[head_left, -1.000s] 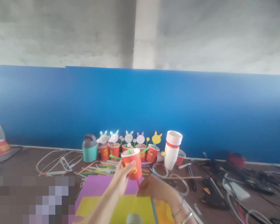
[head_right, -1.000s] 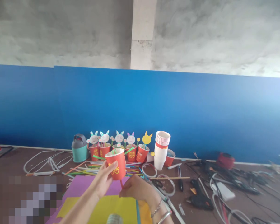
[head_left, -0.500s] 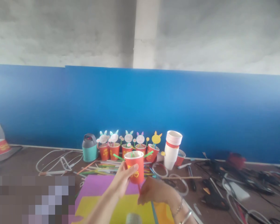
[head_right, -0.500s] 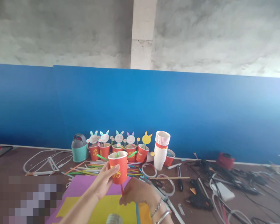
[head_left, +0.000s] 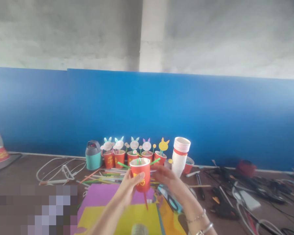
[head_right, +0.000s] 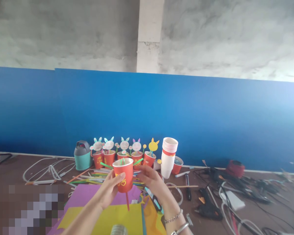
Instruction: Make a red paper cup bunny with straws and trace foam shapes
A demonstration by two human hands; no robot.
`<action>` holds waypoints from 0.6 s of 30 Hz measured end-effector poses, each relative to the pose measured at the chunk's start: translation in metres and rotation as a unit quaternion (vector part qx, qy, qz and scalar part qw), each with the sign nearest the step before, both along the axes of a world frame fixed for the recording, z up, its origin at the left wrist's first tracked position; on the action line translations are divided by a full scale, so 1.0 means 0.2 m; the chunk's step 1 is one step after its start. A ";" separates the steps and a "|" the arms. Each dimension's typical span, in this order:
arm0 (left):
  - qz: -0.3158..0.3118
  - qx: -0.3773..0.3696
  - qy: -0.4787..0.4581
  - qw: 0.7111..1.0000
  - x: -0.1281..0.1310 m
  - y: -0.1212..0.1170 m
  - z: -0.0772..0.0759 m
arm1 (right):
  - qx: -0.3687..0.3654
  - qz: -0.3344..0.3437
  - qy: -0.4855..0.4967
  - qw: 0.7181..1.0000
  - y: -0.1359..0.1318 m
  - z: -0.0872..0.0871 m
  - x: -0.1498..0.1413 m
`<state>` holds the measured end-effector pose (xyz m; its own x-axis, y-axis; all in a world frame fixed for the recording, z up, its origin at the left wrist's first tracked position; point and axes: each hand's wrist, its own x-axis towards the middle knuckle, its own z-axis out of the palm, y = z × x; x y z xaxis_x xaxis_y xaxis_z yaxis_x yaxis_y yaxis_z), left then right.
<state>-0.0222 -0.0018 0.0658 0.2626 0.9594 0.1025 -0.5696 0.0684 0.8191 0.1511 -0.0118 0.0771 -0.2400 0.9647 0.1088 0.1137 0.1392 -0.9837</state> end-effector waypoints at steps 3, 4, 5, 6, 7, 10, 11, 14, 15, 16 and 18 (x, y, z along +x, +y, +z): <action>-0.033 0.016 0.003 0.999 0.01 -0.01 0.01 | 0.021 -0.054 0.166 0.984 0.00 0.02 -0.02; -0.045 0.019 0.009 0.999 0.01 -0.02 0.01 | 0.021 -0.057 0.185 0.981 0.00 0.01 -0.03; -0.056 0.021 0.017 0.998 0.01 -0.02 0.01 | 0.019 -0.062 0.195 0.979 0.00 0.01 -0.03; -0.065 0.022 0.026 0.997 0.00 -0.02 0.00 | 0.015 -0.069 0.201 0.977 0.01 0.01 -0.03; -0.073 0.023 0.034 0.997 -0.01 -0.02 0.00 | 0.010 -0.076 0.202 0.976 0.01 0.00 -0.03; -0.104 0.037 0.055 0.992 -0.05 0.00 -0.01 | -0.023 -0.064 0.187 0.980 0.00 0.00 -0.01; -0.117 0.046 0.066 0.990 -0.06 0.01 -0.02 | -0.043 -0.050 0.181 0.981 0.00 0.00 0.01; -0.171 0.070 0.103 0.977 -0.11 0.03 -0.03 | -0.093 -0.012 0.170 0.981 -0.01 0.00 0.03; -0.185 0.076 0.108 0.974 -0.11 0.04 -0.04 | -0.095 -0.012 0.167 0.981 -0.02 0.01 0.03; -0.191 0.078 0.108 0.973 -0.12 0.04 -0.05 | -0.085 -0.023 0.163 0.983 -0.02 0.01 0.02; -0.180 0.075 0.098 0.976 -0.12 0.05 -0.06 | -0.045 -0.070 0.148 0.985 -0.02 0.03 0.00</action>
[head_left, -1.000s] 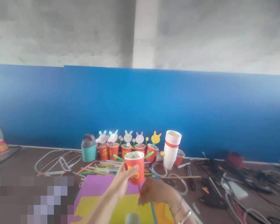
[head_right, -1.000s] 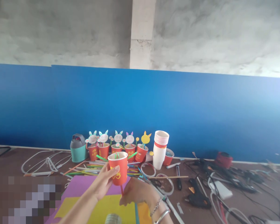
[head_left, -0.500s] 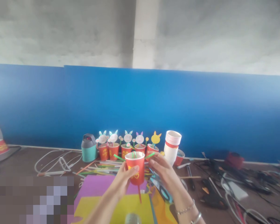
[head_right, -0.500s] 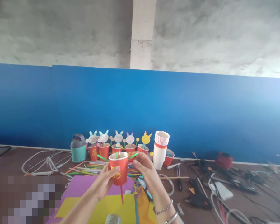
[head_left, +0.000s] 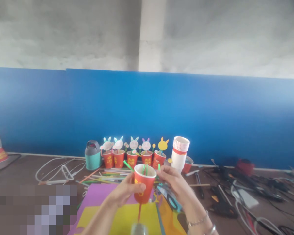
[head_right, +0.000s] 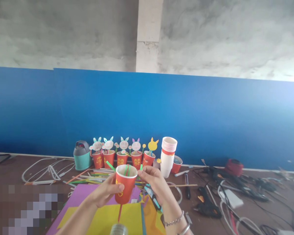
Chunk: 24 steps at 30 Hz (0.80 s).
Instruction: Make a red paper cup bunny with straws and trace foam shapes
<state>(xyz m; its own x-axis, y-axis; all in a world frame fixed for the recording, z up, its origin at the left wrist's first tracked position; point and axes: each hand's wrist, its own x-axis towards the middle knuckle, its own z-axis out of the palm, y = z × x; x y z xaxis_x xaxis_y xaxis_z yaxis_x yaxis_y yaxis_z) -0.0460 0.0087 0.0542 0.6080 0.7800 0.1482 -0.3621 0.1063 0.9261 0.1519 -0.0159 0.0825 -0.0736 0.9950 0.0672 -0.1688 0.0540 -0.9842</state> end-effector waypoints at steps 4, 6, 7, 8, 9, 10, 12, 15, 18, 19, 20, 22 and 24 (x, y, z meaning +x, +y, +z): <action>0.012 -0.003 -0.002 1.000 0.01 -0.02 0.01 | 0.066 -0.062 -0.028 0.995 0.00 0.02 -0.04; 0.001 -0.007 -0.006 1.000 0.02 -0.03 0.02 | 0.076 -0.038 -0.041 0.996 0.00 0.02 -0.04; 0.001 -0.011 -0.016 1.000 0.03 -0.03 0.03 | 0.078 -0.025 -0.045 0.996 0.00 0.03 -0.04; 0.005 -0.014 -0.035 0.999 0.04 -0.03 0.03 | 0.080 -0.018 -0.044 0.996 0.00 0.03 -0.04; 0.015 -0.015 -0.061 0.998 0.04 -0.03 0.03 | 0.081 -0.018 -0.037 0.996 0.00 0.03 -0.04; 0.028 -0.015 -0.090 0.995 0.05 -0.02 0.03 | 0.084 -0.024 -0.024 0.996 0.00 0.03 -0.04; 0.068 -0.014 -0.141 0.988 0.06 -0.01 0.03 | 0.086 -0.039 0.006 0.996 -0.01 0.04 -0.04; 0.139 -0.014 -0.154 0.978 0.08 0.01 0.03 | 0.084 -0.033 0.016 0.996 -0.01 0.04 -0.03; 0.176 0.000 -0.119 0.977 0.07 0.01 0.04 | 0.079 -0.007 -0.002 0.997 -0.03 0.05 -0.03; 0.169 0.005 -0.099 0.981 0.06 0.01 0.05 | 0.073 0.001 -0.010 0.997 -0.04 0.05 -0.02; 0.153 0.012 -0.079 0.985 0.05 0.00 0.05 | 0.064 0.007 -0.018 0.998 -0.05 0.05 -0.02; 0.107 0.035 -0.049 0.992 0.03 0.00 0.06 | 0.044 0.020 -0.035 0.998 -0.06 0.05 -0.01; 0.075 0.062 -0.038 0.995 0.01 0.00 0.07 | 0.034 0.030 -0.049 0.998 -0.07 0.04 -0.01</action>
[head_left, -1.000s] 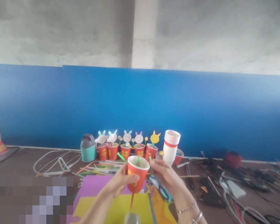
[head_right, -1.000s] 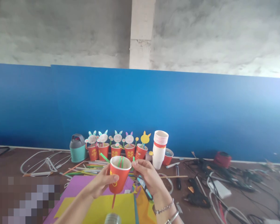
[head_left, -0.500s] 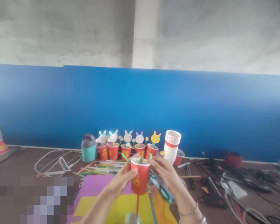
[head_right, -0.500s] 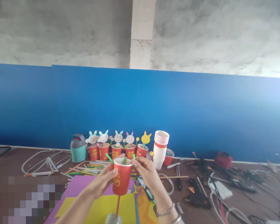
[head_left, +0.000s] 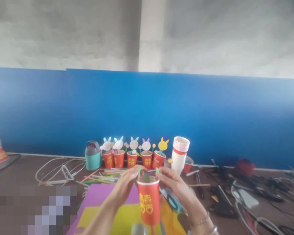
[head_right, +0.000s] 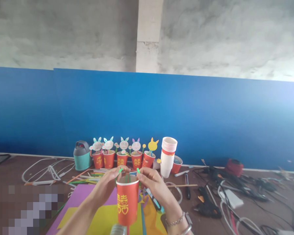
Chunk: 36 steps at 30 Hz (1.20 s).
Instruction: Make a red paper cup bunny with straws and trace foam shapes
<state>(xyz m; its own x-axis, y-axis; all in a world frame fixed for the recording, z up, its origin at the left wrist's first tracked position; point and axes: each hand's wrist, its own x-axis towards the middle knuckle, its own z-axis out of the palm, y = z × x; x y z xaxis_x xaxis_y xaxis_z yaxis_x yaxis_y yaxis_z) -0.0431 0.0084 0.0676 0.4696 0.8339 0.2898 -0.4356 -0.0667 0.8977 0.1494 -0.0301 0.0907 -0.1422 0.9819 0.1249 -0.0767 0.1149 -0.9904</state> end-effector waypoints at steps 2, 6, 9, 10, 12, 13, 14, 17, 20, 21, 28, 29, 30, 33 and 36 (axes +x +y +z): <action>-0.007 0.018 0.008 1.000 -0.01 0.01 0.00 | 0.001 0.010 -0.012 1.000 0.00 -0.01 0.00; -0.022 0.041 0.035 0.998 -0.02 0.02 -0.01 | 0.007 0.055 -0.060 0.997 0.00 -0.01 0.00; -0.024 0.052 0.053 0.997 -0.03 0.02 0.00 | 0.001 0.055 -0.084 0.995 0.01 -0.02 0.01; -0.017 0.049 0.057 0.997 -0.03 0.02 0.00 | -0.002 0.040 -0.080 0.996 0.01 -0.02 0.01; 0.006 0.035 0.064 0.997 -0.03 0.01 0.01 | -0.003 0.003 -0.066 0.998 0.01 -0.03 0.02; 0.020 0.025 0.065 0.997 -0.03 0.01 0.02 | 0.001 -0.010 -0.064 0.998 0.02 -0.03 0.02; 0.032 0.013 0.063 0.997 -0.03 0.01 0.02 | 0.007 -0.014 -0.069 0.997 0.02 -0.04 0.02; 0.041 -0.017 0.036 0.998 -0.01 0.00 0.03 | 0.016 0.005 -0.089 0.996 0.02 -0.04 0.02; 0.025 -0.033 0.009 0.999 0.01 -0.01 0.04 | 0.002 0.016 -0.072 0.997 0.02 -0.03 0.01; 0.017 -0.041 -0.002 0.999 0.01 -0.02 0.04 | -0.004 0.015 -0.055 0.998 0.02 -0.02 0.00; -0.086 -0.152 -0.033 0.984 0.02 -0.07 0.08 | -0.053 0.055 0.012 0.997 -0.01 -0.01 -0.06; -0.087 -0.160 -0.031 0.983 0.03 -0.08 0.08 | -0.060 0.046 0.007 0.997 -0.01 -0.01 -0.07; -0.081 -0.164 -0.029 0.983 0.03 -0.08 0.09 | -0.062 0.035 0.001 0.997 -0.01 -0.02 -0.08; -0.036 -0.145 -0.037 0.988 0.04 -0.10 0.09 | -0.048 0.016 -0.005 0.999 0.00 -0.03 -0.11; -0.006 -0.116 -0.035 0.993 0.04 -0.10 0.09 | -0.030 0.017 -0.022 0.999 0.00 -0.04 -0.12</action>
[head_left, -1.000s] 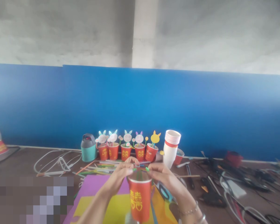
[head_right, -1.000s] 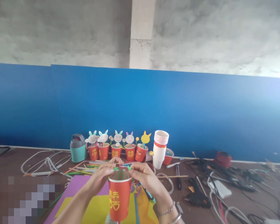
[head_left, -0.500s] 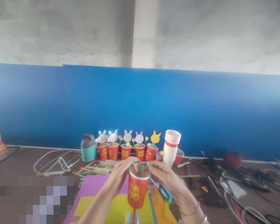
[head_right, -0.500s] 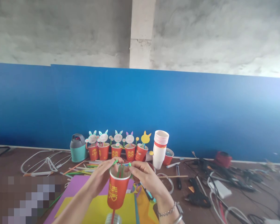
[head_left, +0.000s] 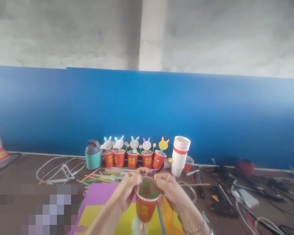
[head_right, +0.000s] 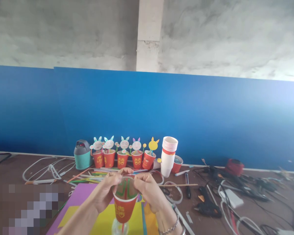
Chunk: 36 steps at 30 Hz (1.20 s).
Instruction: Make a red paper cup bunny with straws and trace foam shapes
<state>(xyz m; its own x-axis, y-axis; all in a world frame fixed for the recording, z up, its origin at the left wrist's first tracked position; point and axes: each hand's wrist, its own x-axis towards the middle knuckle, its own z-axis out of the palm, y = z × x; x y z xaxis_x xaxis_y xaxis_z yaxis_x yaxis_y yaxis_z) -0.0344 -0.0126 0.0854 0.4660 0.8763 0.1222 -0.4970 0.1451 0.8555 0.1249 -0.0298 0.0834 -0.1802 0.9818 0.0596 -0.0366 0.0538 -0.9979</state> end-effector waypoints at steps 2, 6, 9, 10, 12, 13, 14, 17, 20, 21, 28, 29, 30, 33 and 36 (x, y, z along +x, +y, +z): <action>0.002 0.008 0.021 1.000 0.00 0.00 0.00 | 0.001 0.001 -0.023 1.000 0.00 0.00 0.00; -0.005 0.020 0.110 0.994 0.01 0.01 -0.02 | 0.017 0.002 -0.098 0.995 0.00 0.01 0.01; 0.008 0.039 0.174 0.984 0.03 0.04 -0.06 | 0.023 0.006 -0.148 0.989 0.00 0.01 0.02; 0.014 0.040 0.182 0.982 0.03 0.05 -0.07 | 0.020 0.005 -0.154 0.988 0.01 0.00 0.02; 0.031 0.035 0.165 0.985 0.03 0.06 -0.08 | 0.014 -0.013 -0.140 0.990 0.01 0.00 0.02; 0.043 0.027 0.143 0.988 0.02 0.07 -0.08 | 0.015 -0.027 -0.120 0.992 0.01 0.00 0.03; 0.057 0.017 0.119 0.991 0.02 0.07 -0.07 | 0.014 -0.042 -0.091 0.995 0.02 0.01 0.03; 0.091 -0.005 0.054 0.994 -0.01 0.07 -0.04 | -0.003 -0.073 0.017 0.997 0.01 0.03 0.04; 0.054 0.027 0.001 0.998 -0.01 0.06 -0.04 | -0.011 -0.083 0.081 0.993 0.01 0.05 0.05; 0.029 0.040 -0.004 0.999 -0.01 0.06 -0.05 | -0.007 -0.083 0.089 0.993 0.02 0.04 0.05; 0.063 0.019 0.059 0.996 0.06 0.09 -0.14 | 0.030 -0.164 0.064 0.984 0.06 0.00 0.12; 0.079 0.025 0.063 0.995 0.06 0.09 -0.13 | 0.042 -0.175 0.048 0.983 0.06 0.00 0.12; 0.090 0.032 0.065 0.993 0.06 0.09 -0.12 | 0.052 -0.182 0.029 0.982 0.06 0.01 0.12; 0.100 0.038 0.077 0.991 0.06 0.08 -0.10 | 0.066 -0.164 -0.018 0.984 0.07 0.03 0.12; 0.091 0.031 0.099 0.990 0.05 0.06 -0.10 | 0.071 -0.153 -0.012 0.986 0.08 0.03 0.10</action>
